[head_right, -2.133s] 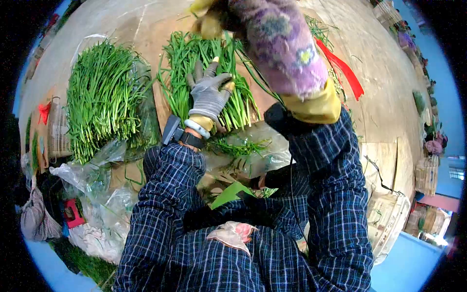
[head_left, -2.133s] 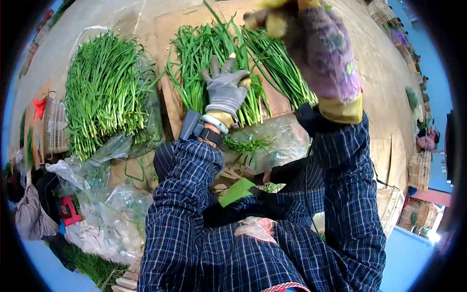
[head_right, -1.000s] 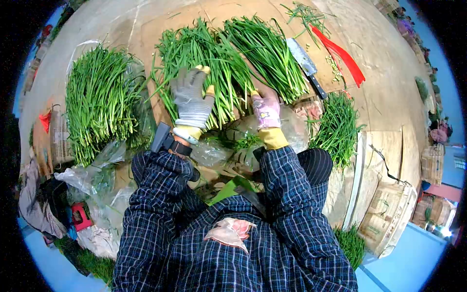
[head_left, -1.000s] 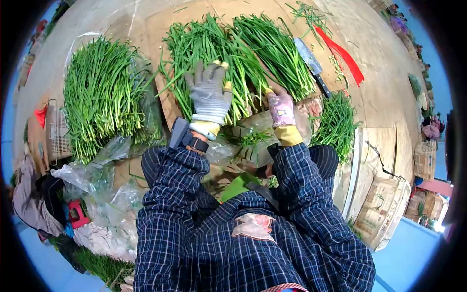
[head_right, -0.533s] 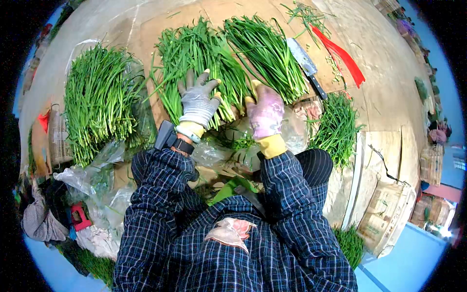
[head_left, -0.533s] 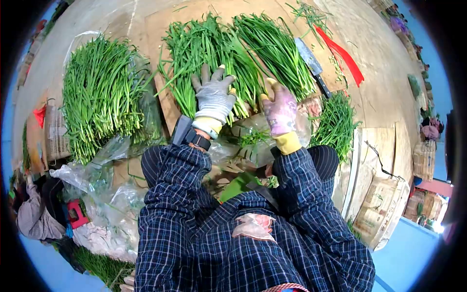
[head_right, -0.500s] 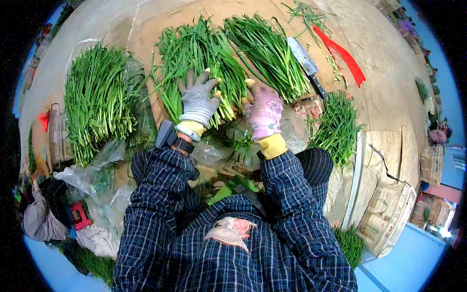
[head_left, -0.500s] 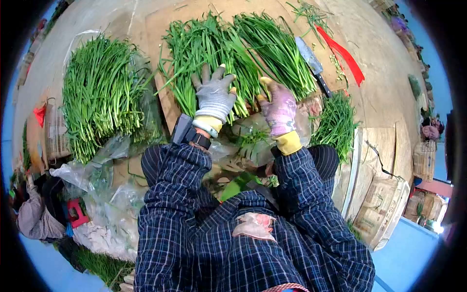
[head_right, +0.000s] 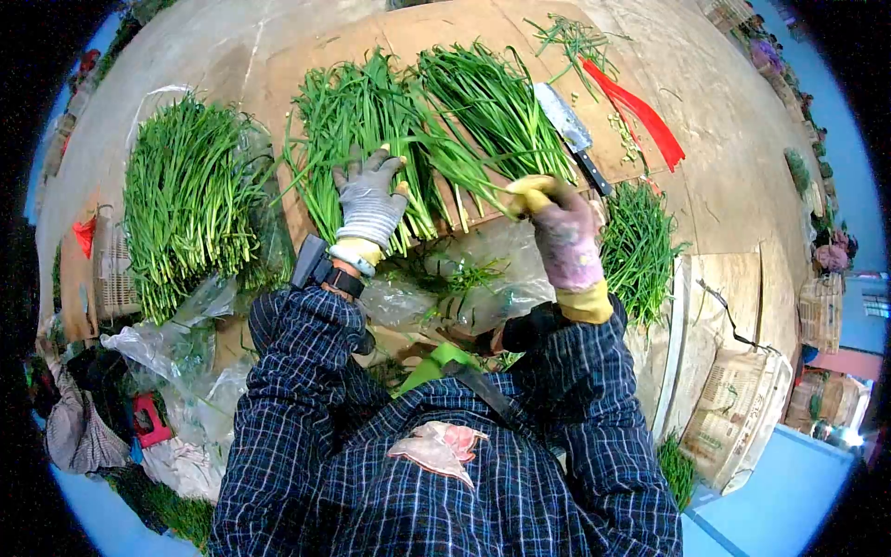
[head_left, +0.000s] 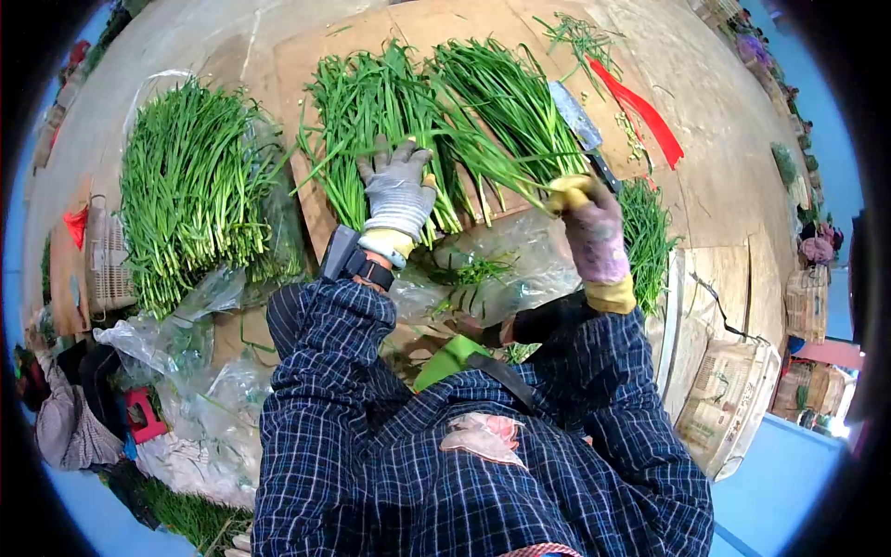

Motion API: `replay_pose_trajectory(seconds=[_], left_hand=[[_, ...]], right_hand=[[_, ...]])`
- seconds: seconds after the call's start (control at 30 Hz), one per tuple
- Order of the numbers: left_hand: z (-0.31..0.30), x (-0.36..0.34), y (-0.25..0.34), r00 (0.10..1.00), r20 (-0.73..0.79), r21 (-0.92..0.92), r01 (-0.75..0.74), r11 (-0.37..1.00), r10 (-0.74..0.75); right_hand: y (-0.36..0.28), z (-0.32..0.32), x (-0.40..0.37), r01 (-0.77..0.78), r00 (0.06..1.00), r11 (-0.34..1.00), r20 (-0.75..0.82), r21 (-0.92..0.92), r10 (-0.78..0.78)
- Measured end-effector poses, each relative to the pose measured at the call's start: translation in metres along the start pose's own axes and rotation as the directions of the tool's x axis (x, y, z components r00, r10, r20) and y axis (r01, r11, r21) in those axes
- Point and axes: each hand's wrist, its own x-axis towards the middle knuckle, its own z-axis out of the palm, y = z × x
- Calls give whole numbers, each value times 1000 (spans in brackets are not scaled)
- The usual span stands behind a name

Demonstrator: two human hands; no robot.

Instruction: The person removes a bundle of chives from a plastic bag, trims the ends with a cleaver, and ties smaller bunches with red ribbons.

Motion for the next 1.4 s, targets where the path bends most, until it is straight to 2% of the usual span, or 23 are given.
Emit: replay_pose_trajectory(seconds=[0.07, 0.13, 0.2, 0.27, 0.33, 0.4, 0.43, 0.47, 0.53, 0.67, 0.7, 0.77, 0.87, 0.93, 0.97, 1.0, 1.07, 1.13, 1.2, 1.27, 1.33, 1.37, 1.4], left_hand=[[-1, 0, 0, 1000, -7, -2, 8, 1000, -8], [-3, -1, 1, 999, -35, -20, -11, 1000, 10], [-5, -6, 7, 988, -152, 17, -38, 999, 40], [-25, -9, 22, 988, -129, -224, -111, 968, 83], [-53, -22, 52, 959, 281, -303, 119, 945, -31], [-30, -25, 53, 715, 696, -340, 248, 907, 66], [-29, -32, 54, 515, 856, -444, 683, 580, 50], [-19, -31, 56, 413, 910, -354, 818, 452, -34], [-3, -44, 45, 591, 788, -525, 792, -313, 175], [5, -42, 40, 670, 737, -598, 705, -382, 83], [12, -38, 32, 635, 748, -564, 762, -319, 192], [14, -33, 33, 653, 754, -602, 732, -319, 74], [19, -27, 27, 717, 697, -641, 639, -425, 27], [2, -26, 29, 705, 709, -639, 643, -423, 0], [2, -27, 28, 728, 686, -645, 621, -445, 23], [3, -27, 29, 728, 685, -645, 621, -445, 23], [7, -27, 27, 736, 677, -673, 637, -376, 34], [17, -28, 23, 727, 675, -671, 675, -308, 122], [7, -29, 43, 649, 725, -668, 744, -4, -231], [1, -33, 52, 652, 727, -672, 741, -22, -216], [12, -27, 41, 632, 774, -622, 770, 141, -43], [-26, -25, 55, 618, 785, -615, 785, 68, -39], [-39, -24, 61, 775, 627, -703, 609, 367, -83]], right_hand=[[5, -6, -10, 105, 989, 883, 47, 458, -142], [9, -5, -11, 65, 998, 996, 23, -54, -64], [17, 3, -16, -101, 995, 981, -10, -167, 101], [36, 8, -15, -122, 991, 990, 55, -65, 126], [41, 20, -27, -67, 997, 996, 27, 50, 66], [22, 31, -35, -144, 977, 986, 174, 86, 128], [18, 36, -41, -169, 956, 984, 251, 57, 150], [16, 40, -46, -193, 928, 981, 329, 28, 174], [21, 46, -51, -189, 862, 982, 482, 16, 158], [9, 33, -74, -289, 783, 940, 520, -179, 340], [31, 22, -78, -96, 758, 960, 606, -264, 242], [30, 24, -85, 277, 674, 904, 736, -324, 58], [44, 7, -98, 315, 494, 743, 770, -591, 403], [53, -1, -99, 387, 595, 409, 563, -826, 574], [53, -1, -93, 352, 692, 378, 509, -857, 511], [52, -1, -83, -26, 747, 512, 324, -859, 580], [67, -1, -65, -320, 842, 823, 258, -469, 474], [79, 7, -56, -162, 912, 904, 290, -396, 290], [80, 28, -42, -402, 889, 909, 190, -111, 416], [70, 45, -35, -526, 836, 848, 224, 63, 501], [123, 44, -32, -412, 888, 908, 257, 79, 380], [150, 41, -30, -372, 906, 923, 254, 94, 339], [143, 37, -31, -337, 907, 941, 261, -26, 331]])
